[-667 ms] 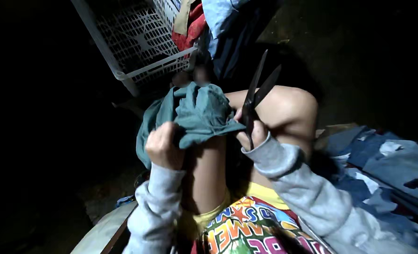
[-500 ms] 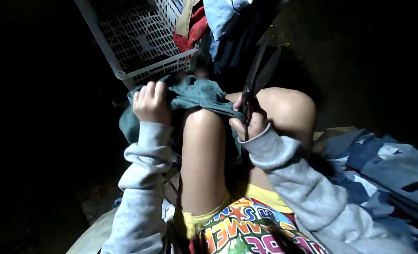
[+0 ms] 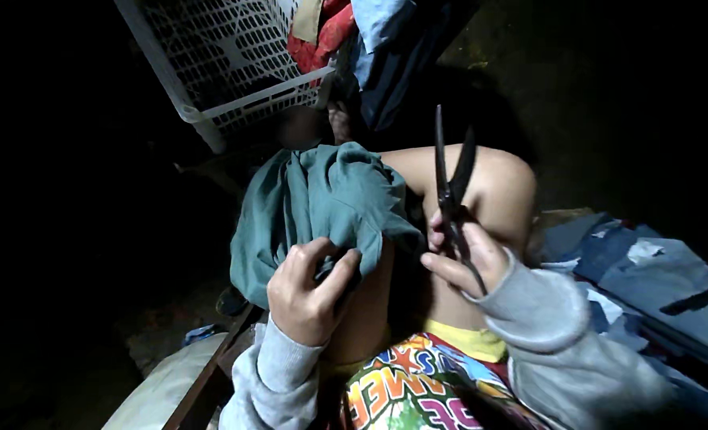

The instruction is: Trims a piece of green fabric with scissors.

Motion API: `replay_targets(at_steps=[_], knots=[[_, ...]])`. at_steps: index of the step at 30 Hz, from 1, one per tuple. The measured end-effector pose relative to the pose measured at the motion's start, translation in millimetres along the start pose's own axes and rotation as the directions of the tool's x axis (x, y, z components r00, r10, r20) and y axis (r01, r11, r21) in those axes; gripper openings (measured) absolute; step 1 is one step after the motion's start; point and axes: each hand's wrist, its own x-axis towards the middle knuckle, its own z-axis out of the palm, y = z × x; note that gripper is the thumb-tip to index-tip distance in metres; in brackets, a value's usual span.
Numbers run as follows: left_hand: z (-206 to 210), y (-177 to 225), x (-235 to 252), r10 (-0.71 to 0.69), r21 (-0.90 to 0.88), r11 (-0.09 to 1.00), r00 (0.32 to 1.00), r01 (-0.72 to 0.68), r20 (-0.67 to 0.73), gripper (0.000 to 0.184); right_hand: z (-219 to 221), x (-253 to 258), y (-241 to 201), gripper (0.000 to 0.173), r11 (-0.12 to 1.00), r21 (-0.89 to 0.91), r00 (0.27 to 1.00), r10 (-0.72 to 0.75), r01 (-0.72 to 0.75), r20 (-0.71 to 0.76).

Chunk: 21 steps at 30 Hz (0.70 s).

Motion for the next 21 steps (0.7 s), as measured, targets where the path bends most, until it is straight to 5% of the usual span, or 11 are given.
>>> replay_targets(at_steps=[4, 11, 17, 21], knots=[[4, 8, 7, 0.125, 0.020, 0.992, 0.989, -0.127, 0.075, 0.021, -31, -22, 6, 0.040, 0.992, 0.097, 0.964, -0.107, 0.085, 0.245], [4, 8, 3, 0.133, -0.126, 0.985, 0.987, -0.122, 0.085, 0.019, -54, -71, 23, 0.046, 0.965, 0.216, 0.828, 0.001, -0.148, 0.560], [-3, 12, 3, 0.150, -0.113, 0.984, 0.983, -0.137, 0.108, 0.018, -40, -87, 40, 0.078, 0.955, 0.225, 0.780, 0.009, -0.191, 0.625], [-3, 16, 2, 0.135, -0.116, 0.986, 0.985, -0.122, 0.109, 0.019, -30, -77, 39, 0.081, 0.918, 0.271, 0.750, 0.042, -0.290, 0.661]])
